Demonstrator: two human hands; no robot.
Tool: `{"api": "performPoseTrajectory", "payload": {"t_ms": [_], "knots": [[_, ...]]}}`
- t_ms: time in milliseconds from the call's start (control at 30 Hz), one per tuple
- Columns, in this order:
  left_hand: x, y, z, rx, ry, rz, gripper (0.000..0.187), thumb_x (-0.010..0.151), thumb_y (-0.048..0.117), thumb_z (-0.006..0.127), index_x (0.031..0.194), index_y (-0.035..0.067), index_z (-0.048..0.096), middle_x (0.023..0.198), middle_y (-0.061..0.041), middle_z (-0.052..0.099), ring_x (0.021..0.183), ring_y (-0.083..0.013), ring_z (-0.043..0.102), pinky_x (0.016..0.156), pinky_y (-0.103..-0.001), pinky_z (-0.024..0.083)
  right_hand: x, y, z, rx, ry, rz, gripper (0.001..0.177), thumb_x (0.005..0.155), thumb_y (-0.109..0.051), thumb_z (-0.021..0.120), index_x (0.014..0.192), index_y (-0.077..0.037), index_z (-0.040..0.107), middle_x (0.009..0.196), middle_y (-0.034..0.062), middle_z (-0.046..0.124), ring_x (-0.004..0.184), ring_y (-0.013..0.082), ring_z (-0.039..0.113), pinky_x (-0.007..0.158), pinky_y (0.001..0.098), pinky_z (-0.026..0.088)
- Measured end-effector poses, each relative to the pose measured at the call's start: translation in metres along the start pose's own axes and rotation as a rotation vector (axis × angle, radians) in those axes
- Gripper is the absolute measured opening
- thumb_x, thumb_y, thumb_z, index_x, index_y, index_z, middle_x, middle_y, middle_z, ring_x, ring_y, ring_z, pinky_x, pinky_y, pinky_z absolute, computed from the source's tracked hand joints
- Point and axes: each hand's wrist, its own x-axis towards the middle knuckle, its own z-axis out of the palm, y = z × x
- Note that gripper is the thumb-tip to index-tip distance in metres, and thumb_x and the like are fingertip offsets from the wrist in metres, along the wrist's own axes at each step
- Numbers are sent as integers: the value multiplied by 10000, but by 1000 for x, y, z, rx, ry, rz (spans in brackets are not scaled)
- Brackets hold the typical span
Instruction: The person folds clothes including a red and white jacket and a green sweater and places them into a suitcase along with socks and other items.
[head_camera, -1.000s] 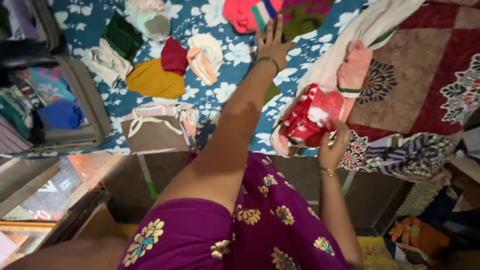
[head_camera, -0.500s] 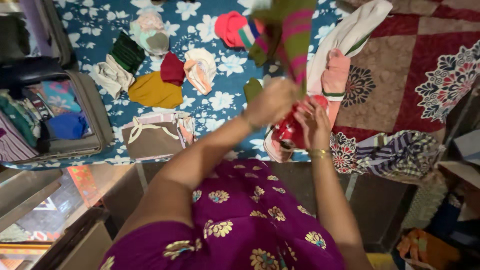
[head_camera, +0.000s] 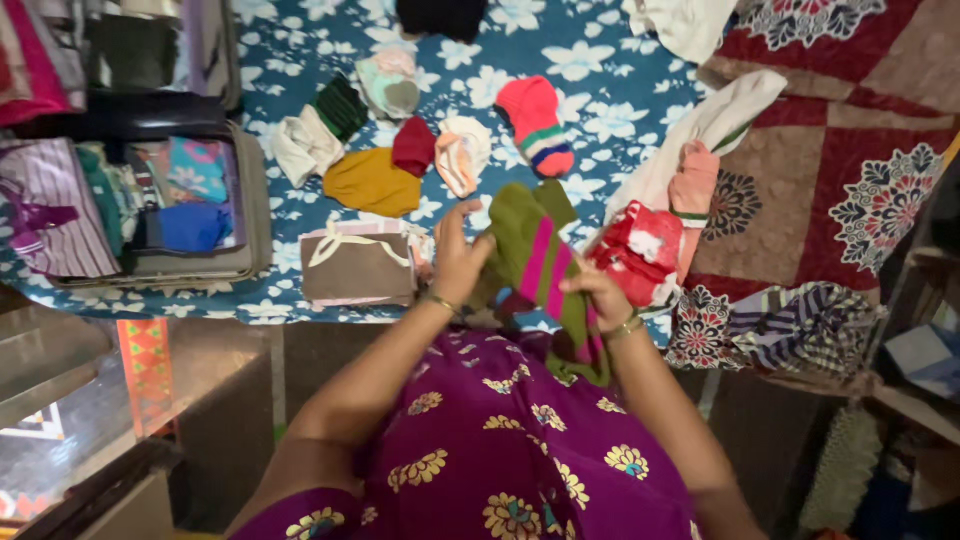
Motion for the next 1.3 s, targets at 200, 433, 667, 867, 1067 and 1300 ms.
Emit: {"api": "performPoseTrajectory", "payload": {"t_ms": [200,433,667,867,1067,1300], "knots": [[5,-49,-38,-833,-686,-525,501,983,395,684,1294,2,677,1231,-130,718,1087,-185,672,959,-309,537,-7,24,52,-401,2,47,795,821,-26,641,1569,-53,373,1500,106,528,1325,208,539,1104,350,434],[-18,-35,-62,-340,-463,-124,455,948,322,711,1283,36,599,1105,-100,730,863,-151,693,802,-314,561,2,67,101,-1665,387,-52,438,1042,-320,628,1446,-150,616,1373,55,694,1243,161,637,1081,313,490],[-54,-45,-59,-1015,-986,-374,672,930,80,555,1567,139,349,1138,-58,652,776,-99,564,643,-231,451,-3,104,143,-988,372,-465,721,817,-148,784,1433,-9,436,1303,85,607,1203,175,587,998,326,484],[-29,-61,-85,-703,-735,-10,395,967,29,543,1358,80,566,1122,-152,731,951,-207,737,860,-316,604,-19,106,121,-649,332,-380,529,847,49,613,1374,25,571,1229,93,675,1115,171,646,962,308,524],[9,-28,-118,-181,-485,774,661,662,129,711,1311,52,609,1219,-189,678,1094,-413,641,968,-499,473,-38,61,120,-372,258,-221,484,834,25,621,1316,66,600,1183,122,704,1063,215,679,933,339,548],[-2,-19,-95,-113,-456,361,316,843,156,643,1144,65,666,1044,-176,699,1013,-372,669,886,-441,534,-78,14,104,-395,244,-238,433,845,-23,601,1274,19,640,1132,88,712,978,176,691,845,321,569]]}}
